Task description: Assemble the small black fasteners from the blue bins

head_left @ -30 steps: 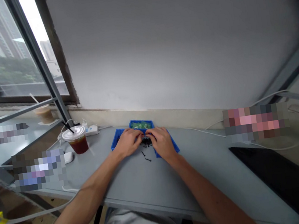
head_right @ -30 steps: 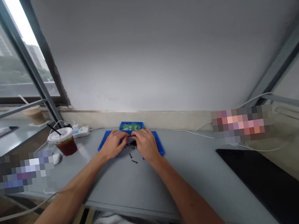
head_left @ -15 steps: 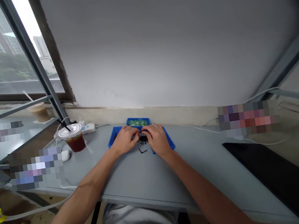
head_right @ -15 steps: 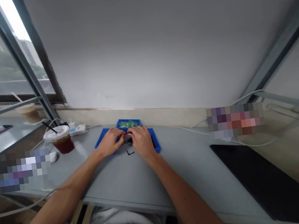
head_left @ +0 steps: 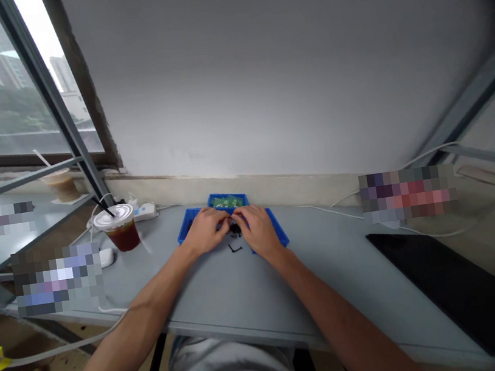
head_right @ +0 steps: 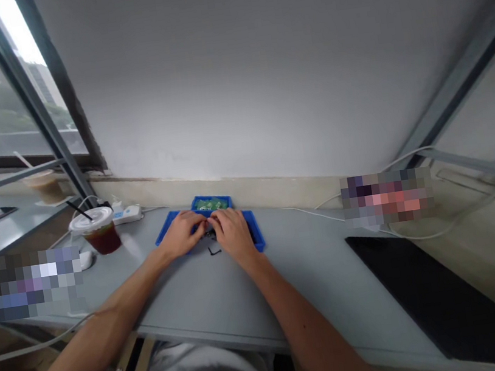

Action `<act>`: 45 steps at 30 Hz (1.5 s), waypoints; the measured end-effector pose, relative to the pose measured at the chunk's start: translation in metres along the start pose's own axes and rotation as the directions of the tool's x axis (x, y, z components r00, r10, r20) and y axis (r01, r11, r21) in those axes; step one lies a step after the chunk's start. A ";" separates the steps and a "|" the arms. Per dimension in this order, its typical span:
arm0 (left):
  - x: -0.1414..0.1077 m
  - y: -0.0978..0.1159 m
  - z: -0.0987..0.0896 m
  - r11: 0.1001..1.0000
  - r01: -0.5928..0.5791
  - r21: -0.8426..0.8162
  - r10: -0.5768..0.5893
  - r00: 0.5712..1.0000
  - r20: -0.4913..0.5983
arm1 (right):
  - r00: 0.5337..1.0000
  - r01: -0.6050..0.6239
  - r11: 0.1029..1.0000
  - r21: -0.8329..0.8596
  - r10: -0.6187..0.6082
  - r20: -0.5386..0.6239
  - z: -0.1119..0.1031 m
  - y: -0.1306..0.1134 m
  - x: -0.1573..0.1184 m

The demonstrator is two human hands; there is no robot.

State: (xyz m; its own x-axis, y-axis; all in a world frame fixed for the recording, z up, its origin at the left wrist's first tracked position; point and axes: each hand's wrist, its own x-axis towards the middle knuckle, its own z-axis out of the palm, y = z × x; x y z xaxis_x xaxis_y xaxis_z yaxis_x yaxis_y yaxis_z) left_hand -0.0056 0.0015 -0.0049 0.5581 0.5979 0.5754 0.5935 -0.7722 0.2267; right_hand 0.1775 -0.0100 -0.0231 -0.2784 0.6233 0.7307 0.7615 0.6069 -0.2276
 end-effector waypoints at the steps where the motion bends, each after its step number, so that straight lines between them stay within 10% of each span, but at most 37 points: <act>1: 0.000 0.000 0.000 1.000 0.009 0.003 -0.009 1.000 -0.006 | 1.000 0.006 1.000 0.018 -0.006 -0.004 0.000 0.000 0.000; 45: 0.000 -0.001 0.000 1.000 0.005 -0.022 -0.004 1.000 0.023 | 0.994 0.071 0.996 0.051 -0.075 0.084 -0.010 0.004 0.003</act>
State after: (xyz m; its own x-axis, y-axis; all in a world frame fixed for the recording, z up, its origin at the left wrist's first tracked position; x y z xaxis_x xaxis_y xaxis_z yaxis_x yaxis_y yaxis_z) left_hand -0.0066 0.0023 -0.0055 0.5689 0.6060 0.5561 0.5831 -0.7740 0.2469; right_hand 0.1855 -0.0105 -0.0151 -0.3831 0.6153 0.6890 0.7092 0.6738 -0.2073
